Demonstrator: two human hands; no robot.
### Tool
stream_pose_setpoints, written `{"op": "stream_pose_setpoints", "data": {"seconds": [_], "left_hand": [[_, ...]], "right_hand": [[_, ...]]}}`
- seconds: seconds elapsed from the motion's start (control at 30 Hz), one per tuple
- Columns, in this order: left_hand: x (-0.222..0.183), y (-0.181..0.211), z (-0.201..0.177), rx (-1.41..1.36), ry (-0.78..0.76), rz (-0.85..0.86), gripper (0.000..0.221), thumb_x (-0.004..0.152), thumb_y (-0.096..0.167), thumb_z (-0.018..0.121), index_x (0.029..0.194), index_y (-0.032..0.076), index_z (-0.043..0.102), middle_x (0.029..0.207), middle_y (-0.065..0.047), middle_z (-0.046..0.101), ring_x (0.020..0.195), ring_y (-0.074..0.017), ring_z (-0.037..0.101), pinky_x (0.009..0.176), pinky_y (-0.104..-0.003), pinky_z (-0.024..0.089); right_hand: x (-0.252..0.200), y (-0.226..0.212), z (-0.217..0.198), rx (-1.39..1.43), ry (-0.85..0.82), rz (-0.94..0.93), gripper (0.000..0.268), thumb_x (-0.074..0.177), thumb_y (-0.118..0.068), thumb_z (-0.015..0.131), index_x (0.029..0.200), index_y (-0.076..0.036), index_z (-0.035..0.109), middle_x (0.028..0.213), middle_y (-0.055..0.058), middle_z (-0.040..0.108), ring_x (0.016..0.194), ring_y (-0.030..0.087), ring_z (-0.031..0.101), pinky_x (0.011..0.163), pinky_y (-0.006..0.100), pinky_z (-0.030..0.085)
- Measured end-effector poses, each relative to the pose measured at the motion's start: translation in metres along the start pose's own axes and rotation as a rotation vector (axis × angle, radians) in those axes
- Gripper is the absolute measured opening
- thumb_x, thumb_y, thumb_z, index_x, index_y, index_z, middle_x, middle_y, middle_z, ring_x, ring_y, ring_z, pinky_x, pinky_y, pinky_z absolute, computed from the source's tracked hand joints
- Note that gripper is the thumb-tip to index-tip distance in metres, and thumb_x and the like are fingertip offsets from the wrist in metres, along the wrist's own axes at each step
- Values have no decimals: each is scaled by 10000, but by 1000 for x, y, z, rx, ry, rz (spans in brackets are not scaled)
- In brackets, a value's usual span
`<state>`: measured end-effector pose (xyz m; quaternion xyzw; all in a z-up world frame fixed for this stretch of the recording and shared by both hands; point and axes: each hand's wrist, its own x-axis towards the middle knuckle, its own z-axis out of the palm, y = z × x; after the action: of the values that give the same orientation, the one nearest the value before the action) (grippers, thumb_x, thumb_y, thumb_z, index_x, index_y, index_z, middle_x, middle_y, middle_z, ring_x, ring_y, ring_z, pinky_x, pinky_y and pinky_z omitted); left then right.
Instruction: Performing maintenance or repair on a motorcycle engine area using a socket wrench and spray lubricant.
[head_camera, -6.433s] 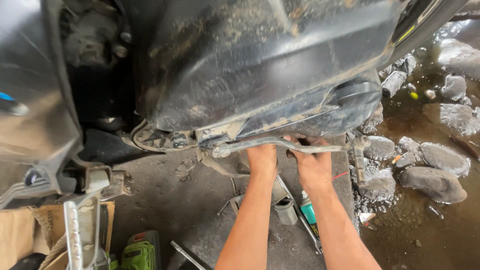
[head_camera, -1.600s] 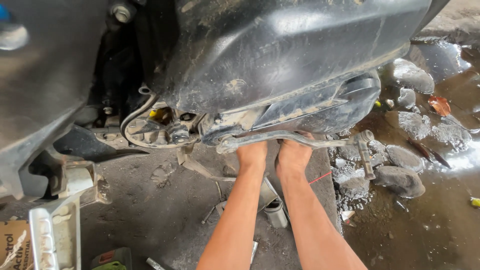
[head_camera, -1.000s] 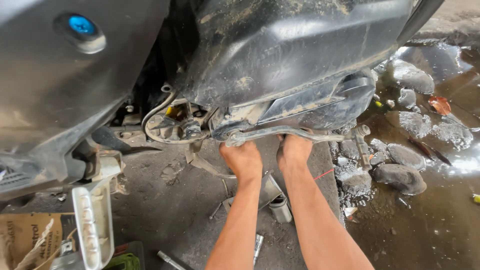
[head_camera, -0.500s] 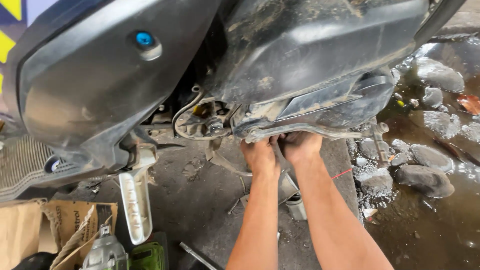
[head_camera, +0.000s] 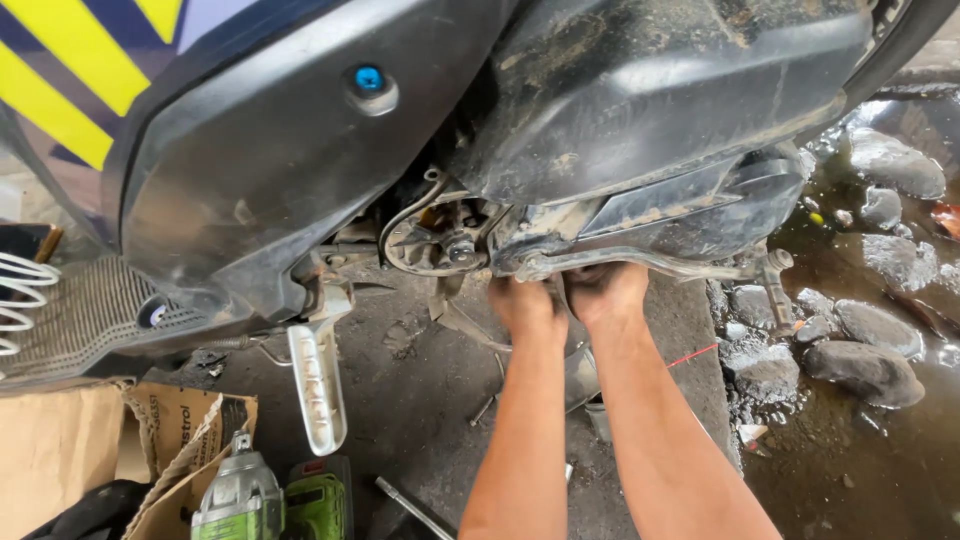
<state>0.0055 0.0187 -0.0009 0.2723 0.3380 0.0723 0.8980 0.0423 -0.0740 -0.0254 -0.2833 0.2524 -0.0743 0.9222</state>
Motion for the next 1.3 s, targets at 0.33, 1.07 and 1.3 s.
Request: {"op": "stream_pose_setpoints", "data": {"seconds": [0.33,1.07,1.3], "left_hand": [[11,-5,-11,-76,29,-17,406,874,6,639,1277,-3,592,1184,-185,645,1146,-393,656,947,-462,620],[48,25,-44,-311,-11,-109,316,772,-122,519,1076,-127,604,966,-265,542,1017,-448,593,944,-642,536],[-25,75,-29,-446,-104,-148,73,929,114,595,985,97,638,872,-28,495,926,-188,533,985,-451,554]], "right_hand": [[5,3,9,35,-6,45,210,954,-245,580,1107,-102,568,981,31,510,810,194,511,521,245,379],[-2,-10,-11,163,-33,137,272,997,-314,527,1165,-102,558,1047,29,505,870,199,510,510,240,370],[-3,-13,-26,98,14,47,177,800,-125,746,894,-186,610,849,-84,525,714,101,494,540,173,370]]}}
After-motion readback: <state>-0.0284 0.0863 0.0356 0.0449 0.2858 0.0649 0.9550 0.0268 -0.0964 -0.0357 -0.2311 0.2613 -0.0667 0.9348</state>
